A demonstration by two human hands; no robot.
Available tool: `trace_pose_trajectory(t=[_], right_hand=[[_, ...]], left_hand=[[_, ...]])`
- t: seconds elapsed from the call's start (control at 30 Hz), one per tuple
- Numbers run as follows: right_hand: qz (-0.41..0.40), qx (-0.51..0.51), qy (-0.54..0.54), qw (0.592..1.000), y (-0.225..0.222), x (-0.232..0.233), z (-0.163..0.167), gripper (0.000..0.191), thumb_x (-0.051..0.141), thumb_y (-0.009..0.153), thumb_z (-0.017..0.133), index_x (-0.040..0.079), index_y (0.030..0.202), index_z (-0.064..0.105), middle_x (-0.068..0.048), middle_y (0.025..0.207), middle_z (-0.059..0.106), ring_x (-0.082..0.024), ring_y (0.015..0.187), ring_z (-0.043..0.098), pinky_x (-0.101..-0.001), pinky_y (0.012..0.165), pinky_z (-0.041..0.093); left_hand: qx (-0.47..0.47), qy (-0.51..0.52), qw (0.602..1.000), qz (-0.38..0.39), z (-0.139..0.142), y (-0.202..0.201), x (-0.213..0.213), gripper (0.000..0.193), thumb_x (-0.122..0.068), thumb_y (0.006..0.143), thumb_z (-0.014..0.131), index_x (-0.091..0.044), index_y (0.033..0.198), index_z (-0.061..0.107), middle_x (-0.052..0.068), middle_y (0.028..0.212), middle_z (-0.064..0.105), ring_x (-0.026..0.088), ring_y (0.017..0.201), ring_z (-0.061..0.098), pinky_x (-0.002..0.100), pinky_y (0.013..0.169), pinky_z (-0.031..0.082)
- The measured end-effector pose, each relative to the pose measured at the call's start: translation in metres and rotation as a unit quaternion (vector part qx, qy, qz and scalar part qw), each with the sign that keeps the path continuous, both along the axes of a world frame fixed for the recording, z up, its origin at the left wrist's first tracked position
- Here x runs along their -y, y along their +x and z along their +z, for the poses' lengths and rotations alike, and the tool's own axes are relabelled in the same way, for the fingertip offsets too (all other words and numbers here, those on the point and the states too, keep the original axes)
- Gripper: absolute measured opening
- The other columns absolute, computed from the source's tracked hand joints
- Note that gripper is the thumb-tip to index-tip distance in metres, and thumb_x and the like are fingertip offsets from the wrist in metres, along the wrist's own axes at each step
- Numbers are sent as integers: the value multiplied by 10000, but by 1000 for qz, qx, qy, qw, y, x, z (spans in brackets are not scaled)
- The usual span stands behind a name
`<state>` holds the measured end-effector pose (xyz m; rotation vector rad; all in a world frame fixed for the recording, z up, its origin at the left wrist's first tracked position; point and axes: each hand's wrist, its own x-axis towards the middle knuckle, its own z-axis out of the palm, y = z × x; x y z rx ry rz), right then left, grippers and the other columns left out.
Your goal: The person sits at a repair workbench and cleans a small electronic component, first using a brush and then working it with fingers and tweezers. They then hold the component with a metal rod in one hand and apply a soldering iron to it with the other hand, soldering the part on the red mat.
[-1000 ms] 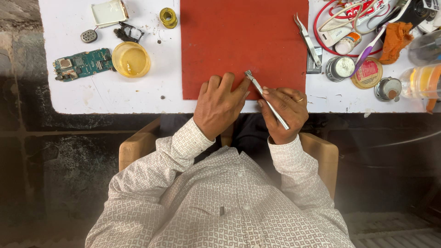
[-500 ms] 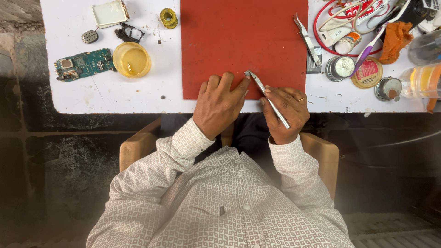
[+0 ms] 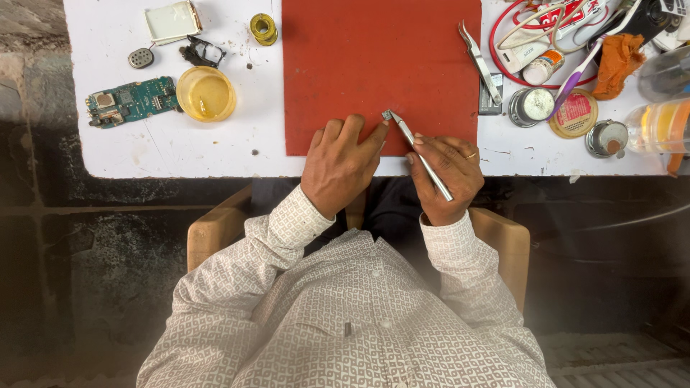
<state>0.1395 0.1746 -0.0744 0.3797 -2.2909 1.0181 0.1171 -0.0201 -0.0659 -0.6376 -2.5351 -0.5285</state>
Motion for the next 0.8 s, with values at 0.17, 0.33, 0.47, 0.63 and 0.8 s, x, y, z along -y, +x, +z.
trace_pose_trajectory(t=[0.17,0.33,0.47,0.63,0.8], right_hand=[[8,-4,6,1000,0,-1,1,212,67,893,852,103,1086,771,-40,1072,788,-199,967,702,-322,944,486],[20,-16,17,1000,0,-1,3,201,71,881,855,99,1061,771,-43,1052,789,-203,972,695,-332,949,474],[30,-19,19,999,0,-1,5,208,72,878,854,94,1067,770,-47,1044,788,-212,976,692,-338,957,470],[35,-18,14,999,2,0,8,217,58,876,853,85,1073,767,-62,1043,785,-221,981,689,-347,954,485],[44,-20,2,999,3,-2,7,223,30,870,843,63,1076,763,-77,1029,779,-229,970,684,-352,931,505]], left_hand=[[14,13,1000,-5,1,-1,1,309,-154,887,766,-123,1194,761,29,1001,546,183,846,517,340,730,482],[62,97,993,-16,7,-2,3,246,-138,944,735,-93,1185,715,40,994,552,197,864,545,371,767,479],[101,153,983,-26,13,-9,6,254,-69,979,677,-67,1232,680,49,952,553,213,847,557,393,781,480],[114,138,983,-45,17,-19,7,344,3,919,635,-92,1240,715,66,908,542,229,815,563,391,753,490],[95,121,987,-41,16,-18,5,336,7,903,639,-101,1205,739,63,890,534,223,793,555,384,742,495]])
